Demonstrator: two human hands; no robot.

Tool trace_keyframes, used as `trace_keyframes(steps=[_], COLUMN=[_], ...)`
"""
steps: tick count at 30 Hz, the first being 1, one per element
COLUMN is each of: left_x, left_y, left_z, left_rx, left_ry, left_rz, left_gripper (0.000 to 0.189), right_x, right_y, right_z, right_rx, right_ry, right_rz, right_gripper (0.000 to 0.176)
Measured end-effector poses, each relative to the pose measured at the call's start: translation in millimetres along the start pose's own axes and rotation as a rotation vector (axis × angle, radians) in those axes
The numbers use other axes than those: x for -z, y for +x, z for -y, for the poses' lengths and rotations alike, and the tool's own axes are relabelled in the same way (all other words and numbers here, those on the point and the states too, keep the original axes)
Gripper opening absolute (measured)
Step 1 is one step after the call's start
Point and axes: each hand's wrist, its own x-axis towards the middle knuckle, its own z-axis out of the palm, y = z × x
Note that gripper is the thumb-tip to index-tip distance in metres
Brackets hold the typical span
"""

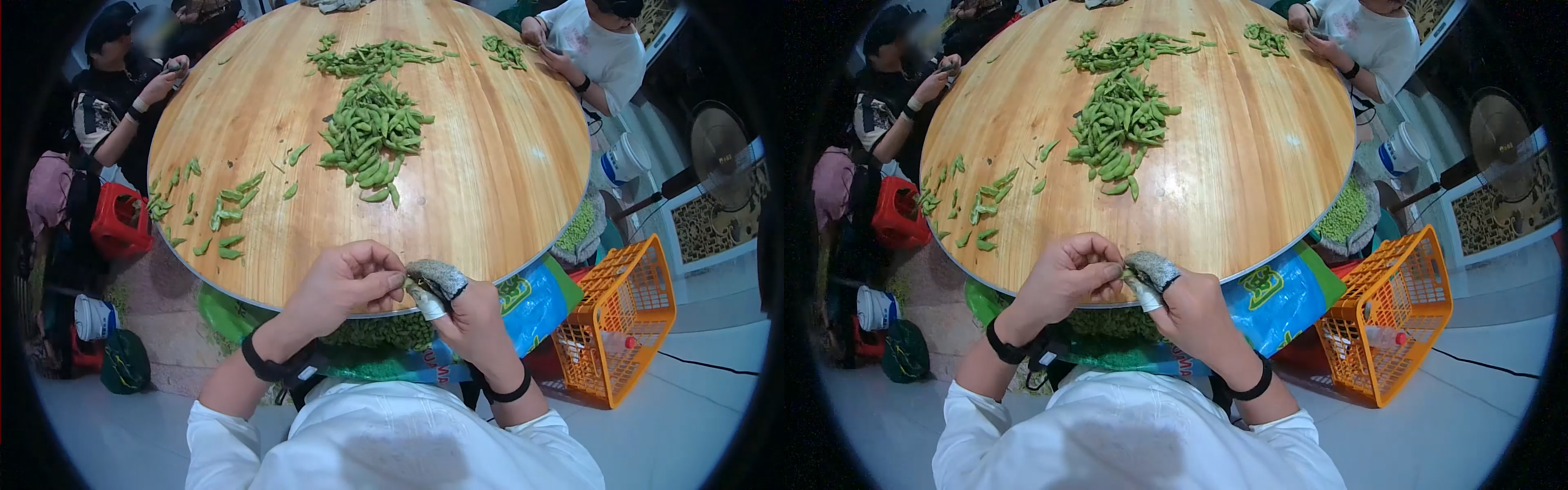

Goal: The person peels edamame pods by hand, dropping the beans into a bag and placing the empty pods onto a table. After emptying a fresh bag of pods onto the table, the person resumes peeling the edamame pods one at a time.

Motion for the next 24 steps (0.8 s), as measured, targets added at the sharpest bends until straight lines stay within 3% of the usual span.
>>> trace_keyframes(steps=[1,4,6,11,13,15,20,24], left_x=[-4,-9,-9,-5,-3,-2,-14,-16], left_y=[-2,-5,-1,-1,0,3,4,4], left_z=[5,16,29,37,39,45,49,56], left_rx=[-0.001,-0.061,-0.222,-0.159,-0.087,-0.086,-0.118,-0.198], left_ry=[-0.004,-0.121,-0.105,-0.279,-0.409,-0.447,-0.375,-0.349], left_rz=[-0.006,-0.024,0.023,-0.083,-0.123,-0.068,-0.126,-0.130], left_gripper=[0.006,0.012,0.017,0.013,0.012,0.009,0.009,0.008], right_x=[0,-9,-15,-18,-16,-15,-23,-17], right_y=[-2,-8,-13,-26,-30,-29,-31,-32], right_z=[-1,0,4,7,7,4,0,5], right_rx=[0.002,-0.257,-0.323,-0.524,-0.534,-0.453,-0.374,-0.471], right_ry=[0.002,0.336,0.481,0.870,0.841,0.584,0.538,0.436], right_rz=[0.006,-0.019,-0.011,-0.012,0.011,0.088,-0.011,0.088], right_gripper=[0.030,0.021,0.017,0.024,0.025,0.023,0.025,0.025])
